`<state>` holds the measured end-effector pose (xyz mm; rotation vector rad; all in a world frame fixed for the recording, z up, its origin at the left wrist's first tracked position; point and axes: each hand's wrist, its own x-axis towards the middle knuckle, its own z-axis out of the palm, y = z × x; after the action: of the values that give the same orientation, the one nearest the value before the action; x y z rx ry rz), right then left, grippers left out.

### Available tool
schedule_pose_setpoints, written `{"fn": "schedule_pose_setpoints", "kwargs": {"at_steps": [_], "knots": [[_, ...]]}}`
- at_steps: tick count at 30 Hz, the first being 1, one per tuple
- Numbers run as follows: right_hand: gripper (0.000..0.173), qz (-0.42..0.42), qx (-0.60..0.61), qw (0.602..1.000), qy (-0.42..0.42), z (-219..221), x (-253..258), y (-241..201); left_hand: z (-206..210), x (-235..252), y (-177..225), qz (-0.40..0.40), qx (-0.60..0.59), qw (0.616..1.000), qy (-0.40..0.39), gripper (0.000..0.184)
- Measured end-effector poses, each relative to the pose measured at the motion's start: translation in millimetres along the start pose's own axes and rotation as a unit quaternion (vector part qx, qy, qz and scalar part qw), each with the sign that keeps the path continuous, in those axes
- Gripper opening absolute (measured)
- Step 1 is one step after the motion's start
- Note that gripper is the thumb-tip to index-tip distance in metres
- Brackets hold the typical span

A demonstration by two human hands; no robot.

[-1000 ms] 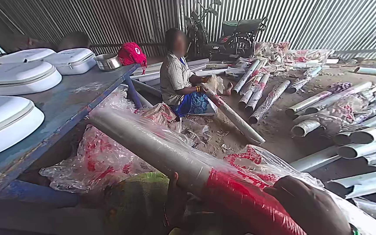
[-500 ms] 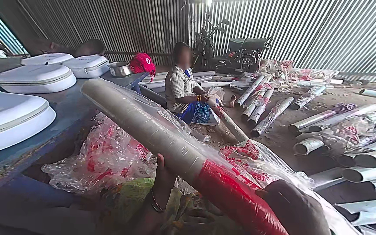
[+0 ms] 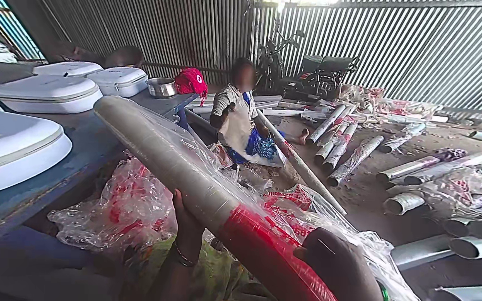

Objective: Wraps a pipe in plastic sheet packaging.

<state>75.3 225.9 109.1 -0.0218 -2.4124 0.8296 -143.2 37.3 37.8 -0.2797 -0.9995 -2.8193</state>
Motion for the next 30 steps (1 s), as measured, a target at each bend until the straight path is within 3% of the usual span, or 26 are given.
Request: {"fn": "schedule_pose_setpoints", "kwargs": {"at_steps": [3, 8, 10, 13, 15, 16, 18, 20, 22, 24, 30], "knots": [[0.024, -0.006, 0.042, 0.999, 0.001, 17.3, 7.7, 7.4, -10.0, 8.2, -0.6, 0.013, 0.007, 1.0, 0.007, 0.048], [0.021, 0.086, 0.128, 0.987, -0.038, 29.9, 1.1, 11.2, -18.2, 6.7, -1.7, 0.013, -0.014, 1.0, -0.004, 0.055], [0.022, 0.081, 0.138, 0.986, -0.041, 30.8, -0.7, 11.8, -22.1, 6.1, -0.7, -0.005, -0.004, 1.0, -0.005, 0.059], [0.024, 0.069, 0.141, 0.987, -0.031, 34.1, -1.1, 16.3, -29.3, 2.5, 6.5, -0.019, 0.137, 0.989, 0.052, 0.056], [0.023, 0.079, 0.144, 0.986, -0.032, 33.8, -0.1, 16.0, -33.2, -4.1, 12.9, 0.03, 0.27, 0.956, 0.11, 0.052], [0.022, 0.082, 0.144, 0.986, -0.034, 33.4, 0.0, 15.6, -36.9, -8.2, 16.5, 0.092, 0.322, 0.936, 0.105, 0.06], [0.022, 0.081, 0.145, 0.985, -0.041, 32.8, 0.0, 14.5, -38.9, -18.9, 25.5, 0.274, 0.385, 0.881, 0.036, 0.064], [0.021, 0.078, 0.153, 0.984, -0.044, 33.1, -0.3, 13.4, -33.2, -29.6, 35.8, 0.398, 0.393, 0.825, -0.081, 0.035], [0.02, 0.079, 0.157, 0.983, -0.044, 33.8, -1.2, 12.6, -13.8, -41.5, 45.4, 0.412, 0.421, 0.782, -0.204, 0.024], [0.019, 0.087, 0.159, 0.982, -0.046, 33.0, -1.6, 11.4, 4.0, -46.0, 41.5, 0.411, 0.441, 0.743, -0.29, 0.033], [0.018, 0.125, 0.128, 0.982, -0.061, 27.8, 2.8, 7.4, 20.9, -33.9, 16.1, 0.418, 0.573, 0.641, -0.294, 0.03]]}}
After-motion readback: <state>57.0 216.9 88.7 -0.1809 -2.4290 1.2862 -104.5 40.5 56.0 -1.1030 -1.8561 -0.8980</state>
